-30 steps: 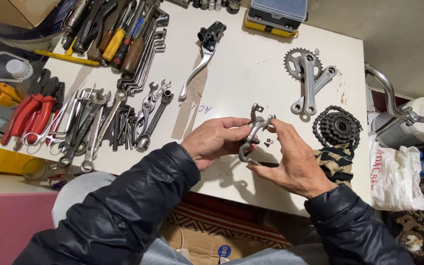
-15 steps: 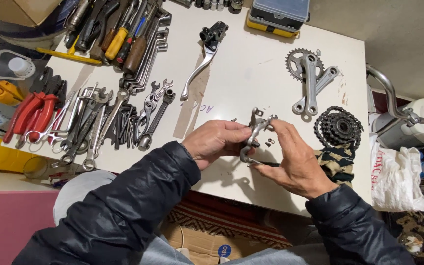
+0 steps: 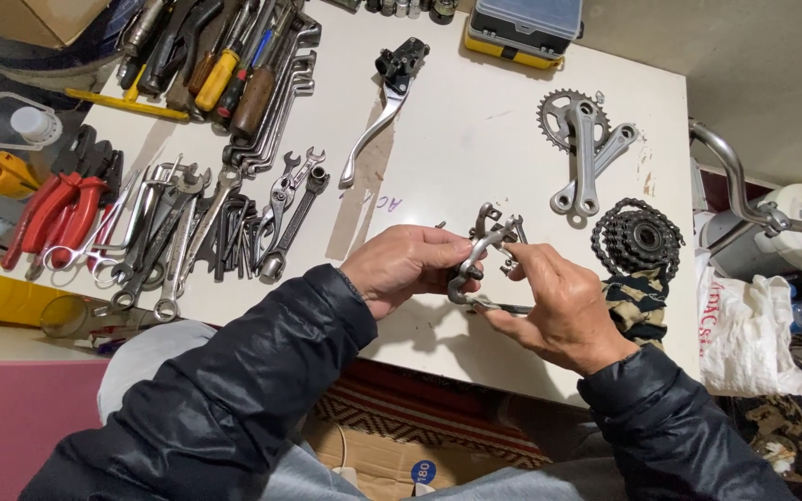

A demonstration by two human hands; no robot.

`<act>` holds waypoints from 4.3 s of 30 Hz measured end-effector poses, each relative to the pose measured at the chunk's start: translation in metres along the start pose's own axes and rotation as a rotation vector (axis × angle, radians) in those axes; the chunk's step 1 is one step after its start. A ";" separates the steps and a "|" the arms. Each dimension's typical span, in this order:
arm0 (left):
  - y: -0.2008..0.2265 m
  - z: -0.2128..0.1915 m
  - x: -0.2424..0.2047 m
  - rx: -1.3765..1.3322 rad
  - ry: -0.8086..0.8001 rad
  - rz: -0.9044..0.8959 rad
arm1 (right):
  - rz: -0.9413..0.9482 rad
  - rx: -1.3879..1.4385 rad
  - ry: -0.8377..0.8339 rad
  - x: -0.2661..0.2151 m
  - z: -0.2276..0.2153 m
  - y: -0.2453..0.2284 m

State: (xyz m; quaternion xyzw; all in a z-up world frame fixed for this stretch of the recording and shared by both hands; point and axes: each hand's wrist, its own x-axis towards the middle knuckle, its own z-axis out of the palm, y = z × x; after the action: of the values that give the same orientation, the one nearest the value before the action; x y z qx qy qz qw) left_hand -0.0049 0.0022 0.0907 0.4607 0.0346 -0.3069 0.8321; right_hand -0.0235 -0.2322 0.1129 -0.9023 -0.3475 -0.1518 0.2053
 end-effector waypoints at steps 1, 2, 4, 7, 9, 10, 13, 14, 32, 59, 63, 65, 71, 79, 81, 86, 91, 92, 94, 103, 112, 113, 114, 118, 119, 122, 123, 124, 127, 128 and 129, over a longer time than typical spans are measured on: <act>0.000 0.000 0.000 0.000 0.001 0.001 | -0.002 0.001 0.000 0.001 -0.001 -0.003; 0.000 0.000 0.000 0.018 -0.006 0.015 | -0.001 0.004 0.001 0.003 -0.002 -0.005; 0.001 0.002 -0.001 0.034 -0.015 0.029 | -0.002 0.006 0.000 0.002 -0.002 -0.005; 0.004 0.007 -0.005 0.051 -0.022 0.053 | 0.043 0.098 -0.017 0.001 0.002 -0.002; 0.007 0.011 -0.007 0.090 -0.035 0.094 | 0.107 0.189 -0.021 0.002 0.002 -0.003; 0.007 0.013 -0.009 0.089 -0.034 0.094 | 0.106 0.190 -0.022 0.001 0.002 -0.002; 0.005 0.020 -0.012 0.101 -0.062 0.127 | 0.143 0.316 -0.053 -0.001 0.001 0.001; 0.004 0.022 -0.012 0.140 -0.066 0.153 | 0.183 0.315 -0.051 -0.001 0.002 0.001; 0.001 0.043 -0.017 0.178 -0.046 0.216 | 0.341 0.245 0.018 0.000 0.004 -0.007; 0.093 -0.022 -0.040 -0.027 0.317 0.318 | 0.314 0.064 -0.095 0.005 0.017 0.004; 0.095 -0.033 -0.046 -0.042 0.433 0.340 | 0.265 0.002 -0.135 0.007 0.032 0.006; 0.094 -0.033 -0.047 -0.042 0.440 0.330 | 0.278 -0.001 -0.159 0.011 0.037 0.008; 0.092 -0.031 -0.048 -0.017 0.443 0.327 | 0.264 -0.003 -0.165 0.020 0.051 0.016; 0.091 -0.028 -0.047 0.072 0.436 0.327 | 0.278 0.011 -0.162 0.023 0.057 0.019; 0.090 -0.029 -0.046 0.094 0.417 0.323 | 0.309 0.027 -0.201 0.026 0.055 0.015; 0.087 -0.029 -0.041 0.079 0.382 0.327 | 0.252 0.025 -0.195 0.026 0.064 0.016; 0.085 -0.022 -0.039 0.146 0.389 0.301 | 0.135 0.007 -0.166 0.033 0.067 0.009; 0.084 -0.022 -0.038 0.110 0.375 0.289 | 0.101 -0.025 -0.172 0.033 0.069 0.009; 0.083 -0.020 -0.037 0.078 0.365 0.277 | 0.066 -0.054 -0.175 0.032 0.075 0.009; 0.080 -0.017 -0.033 0.098 0.371 0.254 | 0.119 -0.044 -0.177 0.028 0.081 0.009; 0.067 -0.019 -0.026 0.178 0.331 0.289 | 0.322 0.317 0.038 0.046 0.055 -0.012; 0.065 -0.020 -0.024 0.178 0.318 0.277 | 0.329 0.420 0.065 0.051 0.048 -0.021; 0.063 -0.021 -0.022 0.177 0.304 0.265 | 0.335 0.522 0.092 0.056 0.040 -0.029; 0.048 -0.017 -0.009 0.126 0.260 0.208 | 0.344 0.557 0.146 0.058 0.038 -0.044; 0.045 -0.015 -0.006 0.086 0.239 0.184 | 0.345 0.548 0.160 0.057 0.039 -0.045; 0.038 -0.013 0.002 0.008 0.212 0.140 | 0.337 0.528 0.188 0.055 0.038 -0.047; 0.037 -0.013 0.005 -0.032 0.212 0.122 | 0.325 0.521 0.199 0.054 0.038 -0.048; 0.036 -0.012 0.004 -0.031 0.211 0.122 | 0.325 0.520 0.201 0.055 0.036 -0.047; 0.037 -0.007 0.002 -0.063 0.209 0.094 | 0.302 0.513 0.208 0.055 0.031 -0.045; 0.039 -0.004 0.000 -0.070 0.200 0.074 | 0.314 0.548 0.199 0.054 0.029 -0.044; 0.042 -0.002 -0.002 -0.076 0.193 0.054 | 0.327 0.584 0.191 0.054 0.028 -0.042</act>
State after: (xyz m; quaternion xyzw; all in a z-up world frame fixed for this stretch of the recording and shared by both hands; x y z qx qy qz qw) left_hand 0.0170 0.0206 0.1218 0.4572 0.1137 -0.2370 0.8496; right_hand -0.0108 -0.1599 0.1222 -0.8308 -0.2064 -0.0946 0.5081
